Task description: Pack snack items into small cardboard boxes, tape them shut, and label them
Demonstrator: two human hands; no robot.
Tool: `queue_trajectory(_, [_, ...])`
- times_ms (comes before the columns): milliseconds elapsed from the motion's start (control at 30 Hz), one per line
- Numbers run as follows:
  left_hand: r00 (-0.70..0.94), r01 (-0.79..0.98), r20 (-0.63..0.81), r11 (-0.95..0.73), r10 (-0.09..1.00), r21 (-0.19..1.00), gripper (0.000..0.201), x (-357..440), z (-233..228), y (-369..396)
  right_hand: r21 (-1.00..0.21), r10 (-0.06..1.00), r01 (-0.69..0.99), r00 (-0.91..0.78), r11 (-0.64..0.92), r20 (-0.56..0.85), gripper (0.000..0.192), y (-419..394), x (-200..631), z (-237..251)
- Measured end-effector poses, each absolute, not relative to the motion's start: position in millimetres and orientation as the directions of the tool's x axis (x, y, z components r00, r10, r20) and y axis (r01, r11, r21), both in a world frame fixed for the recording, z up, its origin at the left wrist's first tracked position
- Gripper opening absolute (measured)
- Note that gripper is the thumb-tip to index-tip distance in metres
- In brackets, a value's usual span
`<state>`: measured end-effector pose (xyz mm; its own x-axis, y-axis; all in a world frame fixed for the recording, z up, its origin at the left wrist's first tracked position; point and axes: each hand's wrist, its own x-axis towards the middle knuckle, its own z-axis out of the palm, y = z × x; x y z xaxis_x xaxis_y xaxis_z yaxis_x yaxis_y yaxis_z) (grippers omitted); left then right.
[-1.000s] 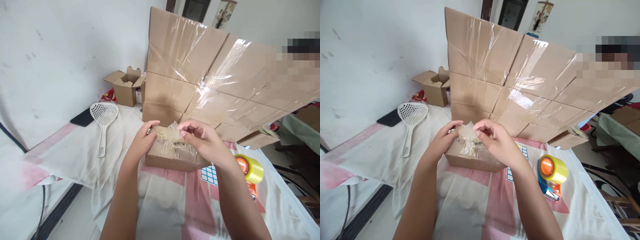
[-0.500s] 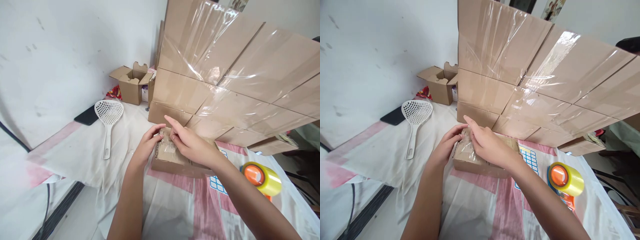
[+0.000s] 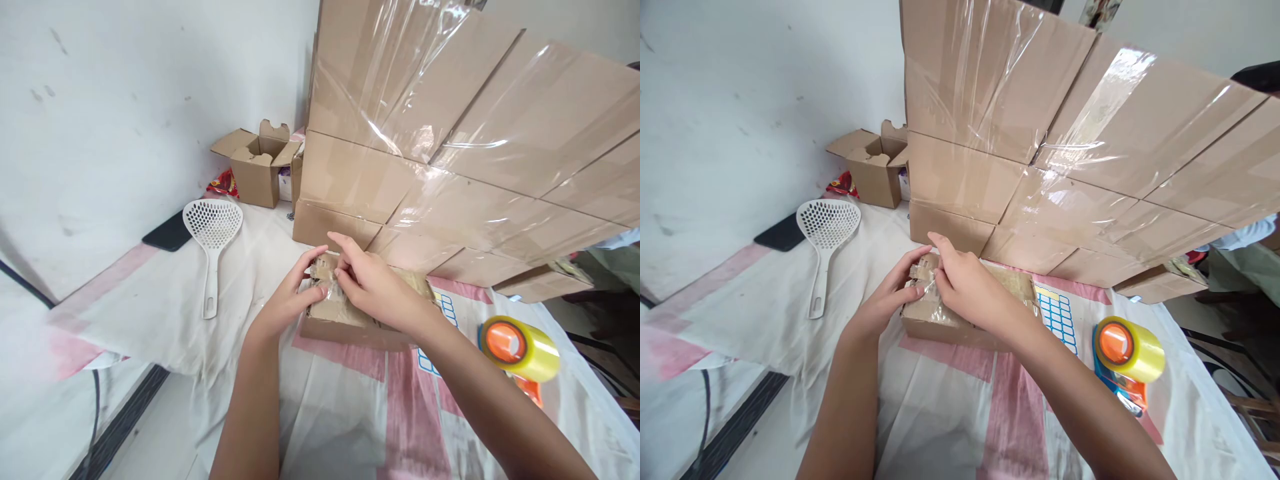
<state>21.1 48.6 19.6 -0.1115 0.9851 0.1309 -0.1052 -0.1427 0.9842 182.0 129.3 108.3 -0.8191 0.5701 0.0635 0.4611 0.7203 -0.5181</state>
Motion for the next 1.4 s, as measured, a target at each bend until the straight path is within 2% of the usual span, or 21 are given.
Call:
queue_trajectory(167, [-0.145,-0.116,0.137,-0.155,0.98,0.981,0.064,25.1,21.1,51.2,-0.406,0.559,0.477,-0.822,0.78,0.109,0.057,128.5,180.3,103.4])
queue_trajectory(367, [-0.291,-0.111,0.138,-0.177,0.947,0.978,0.047,33.4,18.8,58.8,-0.334,0.57,0.507,-0.812,0.794,0.123,0.057,125.4,178.2,101.6])
queue_trajectory(500, [-0.336,-0.176,0.095,-0.161,0.937,0.971,0.045,36.8,19.2,60.3,-0.211,0.599,0.565,-0.783,0.797,0.167,0.057,129.1,177.7,106.2])
queue_trajectory(600, [-0.35,-0.191,0.042,-0.115,0.936,0.975,0.043,38.1,22.4,58.9,-0.171,0.642,0.62,-0.752,0.766,0.15,0.05,133.4,185.4,111.3])
queue_trajectory(667, [-0.359,-0.171,0.022,-0.089,0.933,0.981,0.04,38.6,24.5,57.7,-0.179,0.698,0.675,-0.7,0.716,0.152,0.047,135.2,200.5,112.0])
queue_trajectory(733, [-0.371,-0.148,0.007,-0.066,0.928,0.987,0.038,38.9,25.6,56.4,-0.216,0.767,0.737,-0.603,0.641,0.219,0.045,136.1,226.4,107.0])
queue_trajectory(833, [-0.379,-0.112,-0.003,-0.043,0.925,0.993,0.038,36.9,25.1,52.6,-0.367,0.841,0.782,-0.347,0.504,0.416,0.037,138.7,281.8,84.7])
queue_trajectory(867, [-0.361,-0.1,-0.004,-0.035,0.932,0.994,0.04,35.3,24.7,50.6,-0.438,0.865,0.783,-0.242,0.442,0.44,0.036,140.7,302.1,73.6])
queue_trajectory(933, [-0.286,-0.066,-0.01,-0.009,0.958,0.998,0.053,31.1,24.2,45.7,-0.564,0.939,0.779,-0.092,0.275,0.33,0.039,147.4,340.3,48.3])
queue_trajectory(1000, [-0.206,-0.006,-0.023,0.022,0.978,1.0,0.068,26.9,24.4,41.1,-0.597,0.987,0.796,-0.009,0.104,0.16,0.046,157.3,370.7,23.0])
queue_trajectory(1067, [-0.175,0.055,-0.035,0.045,0.984,0.997,0.077,24.3,24.7,38.4,-0.53,0.996,0.847,0.07,-0.031,0.053,0.054,168.2,389.7,2.6])
queue_trajectory(1133, [-0.191,0.082,-0.048,0.065,0.98,0.994,0.079,24.2,24.6,38.0,-0.439,0.989,0.89,0.149,-0.126,0.017,0.065,176.7,397.9,-9.8])
queue_trajectory(1233, [-0.238,0.079,-0.072,0.094,0.969,0.992,0.083,27.6,24.5,39.9,-0.375,0.982,0.911,0.189,-0.171,0.012,0.078,180.6,397.8,-15.6])
queue_trajectory(1400, [-0.315,0.123,-0.121,0.167,0.941,0.978,0.071,32.6,28.7,40.8,-0.343,0.991,0.933,0.127,-0.104,0.046,0.084,174.4,396.5,-18.1])
